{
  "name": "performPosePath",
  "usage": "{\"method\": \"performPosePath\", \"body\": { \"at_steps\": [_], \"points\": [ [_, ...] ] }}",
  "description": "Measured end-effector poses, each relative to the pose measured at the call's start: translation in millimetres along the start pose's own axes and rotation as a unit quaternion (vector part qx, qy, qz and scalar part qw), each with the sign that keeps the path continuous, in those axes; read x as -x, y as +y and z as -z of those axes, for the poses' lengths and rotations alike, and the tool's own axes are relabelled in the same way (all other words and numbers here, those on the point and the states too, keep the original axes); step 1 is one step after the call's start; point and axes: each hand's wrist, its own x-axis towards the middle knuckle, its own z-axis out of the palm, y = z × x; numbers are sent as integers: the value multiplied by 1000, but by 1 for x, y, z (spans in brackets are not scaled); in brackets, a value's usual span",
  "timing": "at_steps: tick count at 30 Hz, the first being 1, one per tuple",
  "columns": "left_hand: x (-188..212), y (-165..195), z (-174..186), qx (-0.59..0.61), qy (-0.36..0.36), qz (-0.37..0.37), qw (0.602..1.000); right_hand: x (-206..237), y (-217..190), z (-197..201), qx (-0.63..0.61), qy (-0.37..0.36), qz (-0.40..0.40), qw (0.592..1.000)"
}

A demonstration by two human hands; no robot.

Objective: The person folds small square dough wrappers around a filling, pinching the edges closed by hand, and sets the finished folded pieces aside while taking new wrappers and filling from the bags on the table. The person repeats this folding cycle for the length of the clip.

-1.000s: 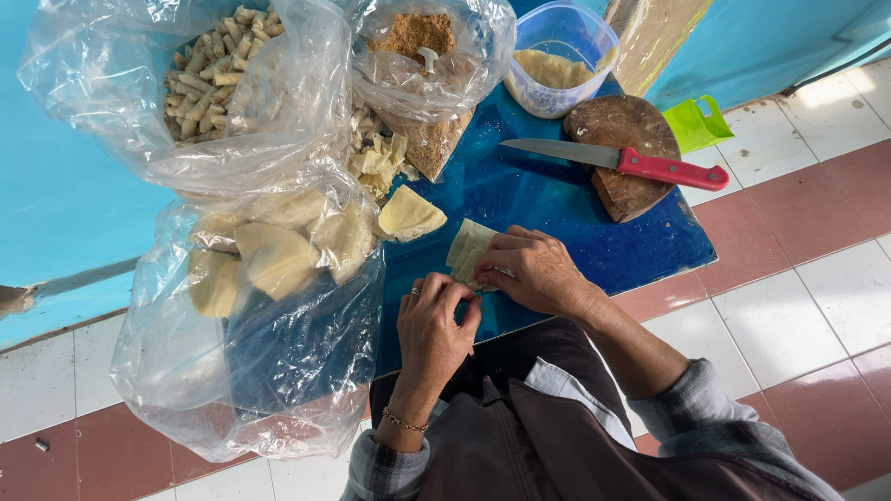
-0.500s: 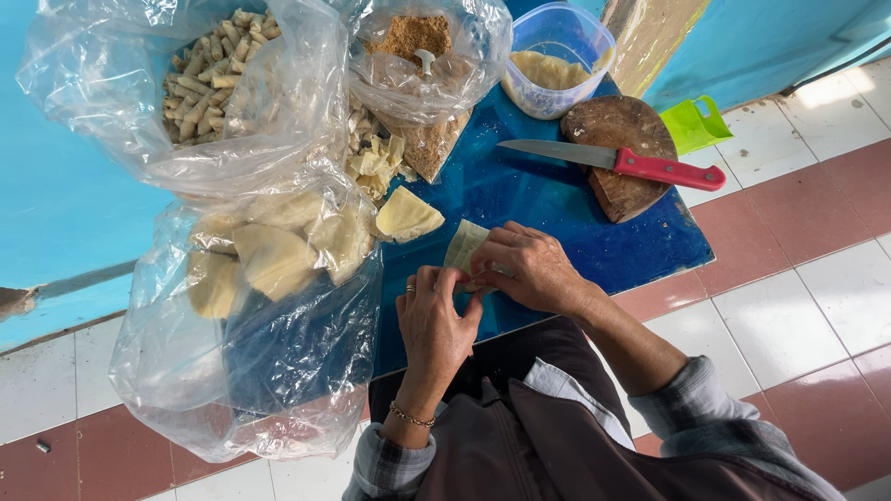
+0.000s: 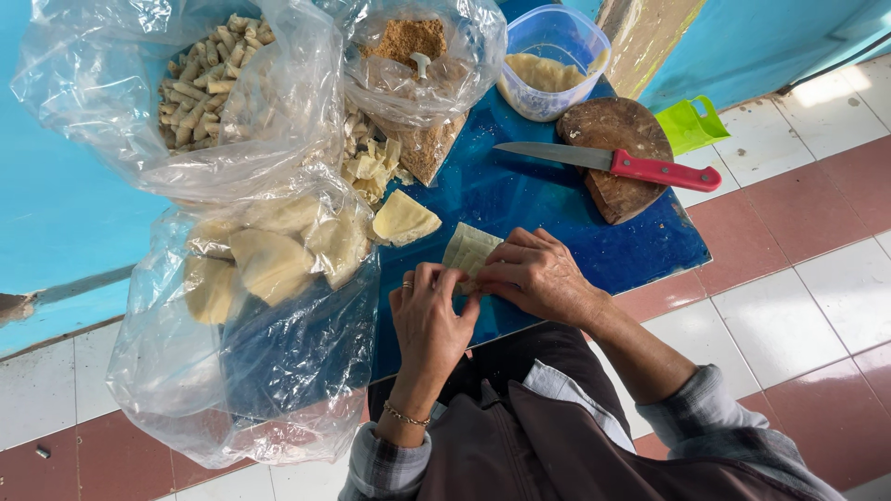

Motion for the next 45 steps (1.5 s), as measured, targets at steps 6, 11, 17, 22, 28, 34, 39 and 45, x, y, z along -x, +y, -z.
{"method": "performPosePath", "body": {
  "at_steps": [6, 11, 17, 22, 28, 34, 39, 45],
  "points": [
    [20, -1, -3, -46, 6, -158, 986, -1, 4, -5, -4, -21, -36, 999],
    [28, -2, -3, -96, -2, -165, 982, -1, 6, -12, -23, -31, -71, 997],
    [31, -2, -2, -120, -2, -177, 977, 4, 4, -13, 15, 24, 9, 1000],
    [33, -4, -1, -100, -6, -162, 982, 6, 2, -5, 70, 24, 74, 995],
    [32, -4, -2, -85, -10, -153, 985, -12, 12, -2, 40, -36, 75, 996],
    [29, -4, 2, -51, -3, -145, 988, -27, 22, 3, -26, -102, 81, 991],
    [24, -4, 10, -1, -19, -125, 992, -24, 24, 7, -48, -104, 73, 991],
    [14, -4, 15, 176, 9, 7, 984, -36, 25, 4, -48, -141, 61, 987]
  ]
}}
